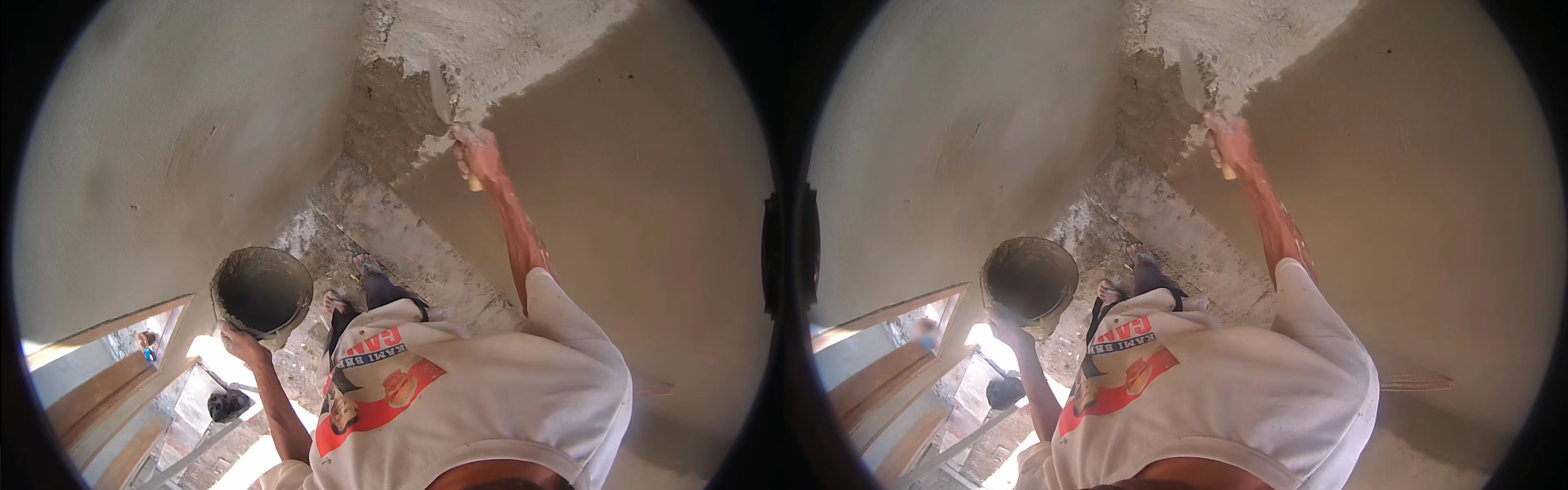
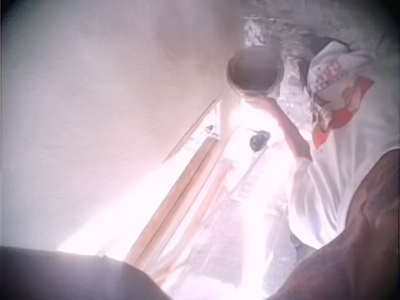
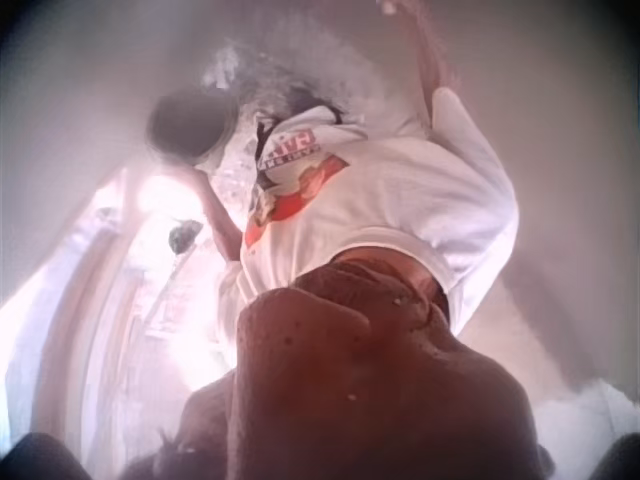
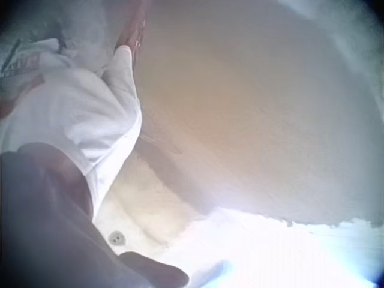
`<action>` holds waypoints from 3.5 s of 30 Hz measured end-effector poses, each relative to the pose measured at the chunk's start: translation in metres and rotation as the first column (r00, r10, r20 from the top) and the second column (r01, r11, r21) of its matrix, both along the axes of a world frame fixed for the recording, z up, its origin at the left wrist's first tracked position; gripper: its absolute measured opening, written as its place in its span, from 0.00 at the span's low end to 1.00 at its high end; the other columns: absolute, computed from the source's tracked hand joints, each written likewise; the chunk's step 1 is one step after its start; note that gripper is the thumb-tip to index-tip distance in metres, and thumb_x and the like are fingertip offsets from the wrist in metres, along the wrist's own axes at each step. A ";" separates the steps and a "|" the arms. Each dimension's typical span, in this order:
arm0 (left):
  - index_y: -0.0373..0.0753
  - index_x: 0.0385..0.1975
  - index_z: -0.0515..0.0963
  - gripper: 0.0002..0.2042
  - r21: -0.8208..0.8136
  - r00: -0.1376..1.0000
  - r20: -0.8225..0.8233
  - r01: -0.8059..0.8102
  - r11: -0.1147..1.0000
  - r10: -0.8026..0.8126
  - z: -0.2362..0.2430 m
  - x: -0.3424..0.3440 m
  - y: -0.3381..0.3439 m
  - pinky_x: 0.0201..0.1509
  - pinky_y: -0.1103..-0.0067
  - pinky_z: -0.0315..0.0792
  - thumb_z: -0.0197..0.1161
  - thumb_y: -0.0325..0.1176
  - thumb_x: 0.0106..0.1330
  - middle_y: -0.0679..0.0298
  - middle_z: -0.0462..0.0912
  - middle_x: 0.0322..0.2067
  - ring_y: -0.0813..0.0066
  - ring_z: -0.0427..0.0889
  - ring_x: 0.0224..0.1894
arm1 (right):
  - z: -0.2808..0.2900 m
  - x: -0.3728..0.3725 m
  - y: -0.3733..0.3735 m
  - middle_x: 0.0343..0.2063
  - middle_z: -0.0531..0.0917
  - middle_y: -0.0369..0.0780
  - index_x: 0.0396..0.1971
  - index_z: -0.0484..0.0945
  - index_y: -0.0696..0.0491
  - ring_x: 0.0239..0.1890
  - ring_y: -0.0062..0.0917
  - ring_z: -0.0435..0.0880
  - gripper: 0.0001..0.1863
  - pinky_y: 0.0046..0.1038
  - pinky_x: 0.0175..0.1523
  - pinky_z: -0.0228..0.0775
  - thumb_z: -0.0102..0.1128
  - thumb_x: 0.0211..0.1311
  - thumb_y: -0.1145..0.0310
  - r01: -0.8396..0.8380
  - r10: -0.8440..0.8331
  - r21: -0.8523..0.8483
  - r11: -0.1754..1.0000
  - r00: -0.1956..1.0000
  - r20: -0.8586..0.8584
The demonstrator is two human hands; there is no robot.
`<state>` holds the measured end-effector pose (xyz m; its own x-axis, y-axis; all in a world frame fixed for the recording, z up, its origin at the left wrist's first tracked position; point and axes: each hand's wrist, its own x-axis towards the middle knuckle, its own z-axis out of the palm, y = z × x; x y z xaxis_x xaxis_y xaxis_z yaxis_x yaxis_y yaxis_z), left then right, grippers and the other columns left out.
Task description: The person applies plaster to a corner of an interior wall using a trowel, scooping material from a bucket and smoothing it over the surface.
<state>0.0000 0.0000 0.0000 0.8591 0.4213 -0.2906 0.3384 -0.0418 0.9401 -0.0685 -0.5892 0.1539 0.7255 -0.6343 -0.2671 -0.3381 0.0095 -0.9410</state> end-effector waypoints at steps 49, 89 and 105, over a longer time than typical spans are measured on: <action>0.35 0.65 0.75 0.35 -0.356 0.838 -0.543 -0.288 0.889 0.054 -0.160 -0.605 0.184 0.46 0.65 0.81 0.61 0.61 0.73 0.53 0.85 0.49 0.62 0.85 0.43 | -0.277 -0.231 0.285 0.27 0.79 0.43 0.40 0.72 0.56 0.19 0.31 0.81 0.12 0.35 0.21 0.74 0.63 0.58 0.80 -0.817 0.726 0.213 0.537 0.319 -0.609; 0.17 0.73 0.54 0.51 0.409 -0.049 -0.669 -0.858 0.312 0.741 -0.549 -1.069 0.694 0.79 0.65 0.58 0.72 0.53 0.65 0.33 0.62 0.72 0.44 0.62 0.76 | -0.349 -0.436 0.882 0.34 0.86 0.39 0.60 0.76 0.57 0.33 0.24 0.89 0.23 0.28 0.36 0.84 0.62 0.64 0.76 -0.813 0.255 0.558 0.168 -0.510 -0.821; 0.32 0.45 0.86 0.28 -0.069 0.620 -0.635 -0.640 0.765 0.461 -0.442 -0.986 0.700 0.48 0.66 0.77 0.74 0.56 0.63 0.50 0.88 0.36 0.63 0.87 0.40 | -0.316 -0.455 0.923 0.30 0.84 0.39 0.54 0.76 0.60 0.27 0.23 0.86 0.19 0.28 0.32 0.83 0.65 0.64 0.77 -0.852 0.365 0.439 0.287 -0.326 -0.872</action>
